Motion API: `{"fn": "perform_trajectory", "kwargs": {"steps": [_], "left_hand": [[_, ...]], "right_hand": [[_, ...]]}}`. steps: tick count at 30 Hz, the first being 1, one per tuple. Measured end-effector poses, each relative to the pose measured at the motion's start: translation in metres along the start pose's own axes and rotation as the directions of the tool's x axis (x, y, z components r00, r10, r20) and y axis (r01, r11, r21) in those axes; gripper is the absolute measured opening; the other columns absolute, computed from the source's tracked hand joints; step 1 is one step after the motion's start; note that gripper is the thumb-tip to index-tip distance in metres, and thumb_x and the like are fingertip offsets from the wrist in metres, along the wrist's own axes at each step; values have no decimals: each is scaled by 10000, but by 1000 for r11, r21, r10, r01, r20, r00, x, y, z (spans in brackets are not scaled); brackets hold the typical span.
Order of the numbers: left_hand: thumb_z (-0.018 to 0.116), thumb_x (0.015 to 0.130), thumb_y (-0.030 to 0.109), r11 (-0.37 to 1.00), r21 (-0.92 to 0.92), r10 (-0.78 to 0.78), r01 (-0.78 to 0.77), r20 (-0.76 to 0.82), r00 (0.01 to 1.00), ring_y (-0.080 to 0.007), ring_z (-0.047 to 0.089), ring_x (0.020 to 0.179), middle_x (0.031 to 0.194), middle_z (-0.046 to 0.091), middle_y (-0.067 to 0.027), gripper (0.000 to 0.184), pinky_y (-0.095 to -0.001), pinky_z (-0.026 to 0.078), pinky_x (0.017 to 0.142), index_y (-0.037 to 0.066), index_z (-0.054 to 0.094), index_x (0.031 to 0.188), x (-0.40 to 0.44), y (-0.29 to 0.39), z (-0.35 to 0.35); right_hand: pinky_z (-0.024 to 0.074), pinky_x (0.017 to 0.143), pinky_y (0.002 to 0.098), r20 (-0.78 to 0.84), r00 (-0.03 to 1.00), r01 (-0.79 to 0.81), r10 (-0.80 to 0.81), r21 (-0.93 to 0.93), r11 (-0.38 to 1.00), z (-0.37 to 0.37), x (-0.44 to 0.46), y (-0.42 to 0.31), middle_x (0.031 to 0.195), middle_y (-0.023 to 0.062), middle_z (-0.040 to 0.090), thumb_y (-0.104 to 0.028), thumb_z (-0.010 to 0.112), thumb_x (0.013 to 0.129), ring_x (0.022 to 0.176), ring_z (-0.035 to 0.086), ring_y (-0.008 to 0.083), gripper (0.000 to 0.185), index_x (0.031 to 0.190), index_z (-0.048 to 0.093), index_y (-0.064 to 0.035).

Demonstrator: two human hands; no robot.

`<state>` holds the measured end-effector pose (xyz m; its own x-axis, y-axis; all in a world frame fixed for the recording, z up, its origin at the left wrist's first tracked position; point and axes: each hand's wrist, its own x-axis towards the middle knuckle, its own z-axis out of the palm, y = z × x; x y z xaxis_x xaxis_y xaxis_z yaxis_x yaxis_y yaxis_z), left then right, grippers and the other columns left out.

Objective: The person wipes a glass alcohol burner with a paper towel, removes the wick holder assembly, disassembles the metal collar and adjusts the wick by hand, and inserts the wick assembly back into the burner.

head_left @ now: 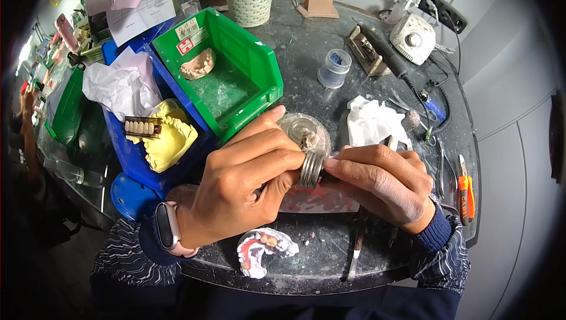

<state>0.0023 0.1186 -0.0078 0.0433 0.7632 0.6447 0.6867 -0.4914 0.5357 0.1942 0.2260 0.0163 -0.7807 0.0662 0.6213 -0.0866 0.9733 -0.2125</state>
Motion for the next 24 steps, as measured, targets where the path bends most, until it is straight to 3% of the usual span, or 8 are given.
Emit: {"fn": "perform_trajectory", "kwargs": {"steps": [2, 5, 13, 16, 24], "left_hand": [[674, 807, 24, 1000, -4, -3, 3, 4, 1000, -226, 632, 715, 712, 627, -68, 10, -491, 442, 976, 18, 667, 801, 0, 2, 0], [657, 655, -121, 999, 1, 52, -52, -18, 999, -259, 623, 707, 730, 594, -86, 189, -508, 468, 969, -5, 640, 803, 2, 5, -1], [670, 638, -125, 994, 51, 103, -99, -82, 991, -251, 627, 700, 735, 603, -90, 203, -507, 476, 960, -16, 648, 808, 0, 10, 2], [681, 643, -115, 992, 71, 111, -105, -90, 990, -247, 626, 709, 735, 602, -89, 193, -505, 475, 959, -17, 643, 805, 0, 9, 2], [709, 674, -68, 994, 52, 102, -98, -70, 992, -229, 621, 714, 736, 608, -74, 151, -497, 455, 969, 4, 659, 797, 1, 9, 1]], "right_hand": [[585, 576, 297, 9, 1000, 11, -12, 18, 1000, -1, -1, 1, 891, 113, 664, -101, 716, 698, 693, 692, 224, 373, 1046, 651, 19], [576, 567, 293, -32, 999, -13, 14, 46, 999, 3, -2, 3, 864, 104, 665, -100, 761, 701, 688, 690, 220, 348, 1012, 653, 11], [563, 637, 300, -28, 973, -212, 228, 264, 941, 11, -6, -4, 808, 91, 689, -214, 823, 692, 759, 704, 232, 351, 945, 664, -28], [542, 578, 287, -100, 978, -148, 181, 269, 952, 15, -5, 0, 810, 90, 666, -147, 816, 719, 695, 684, 206, 304, 942, 661, -8], [568, 655, 292, -66, 981, -162, 183, 244, 956, 7, 2, -1, 984, 118, 664, -234, 845, 683, 814, 689, 222, 516, 1091, 635, 2]]}}
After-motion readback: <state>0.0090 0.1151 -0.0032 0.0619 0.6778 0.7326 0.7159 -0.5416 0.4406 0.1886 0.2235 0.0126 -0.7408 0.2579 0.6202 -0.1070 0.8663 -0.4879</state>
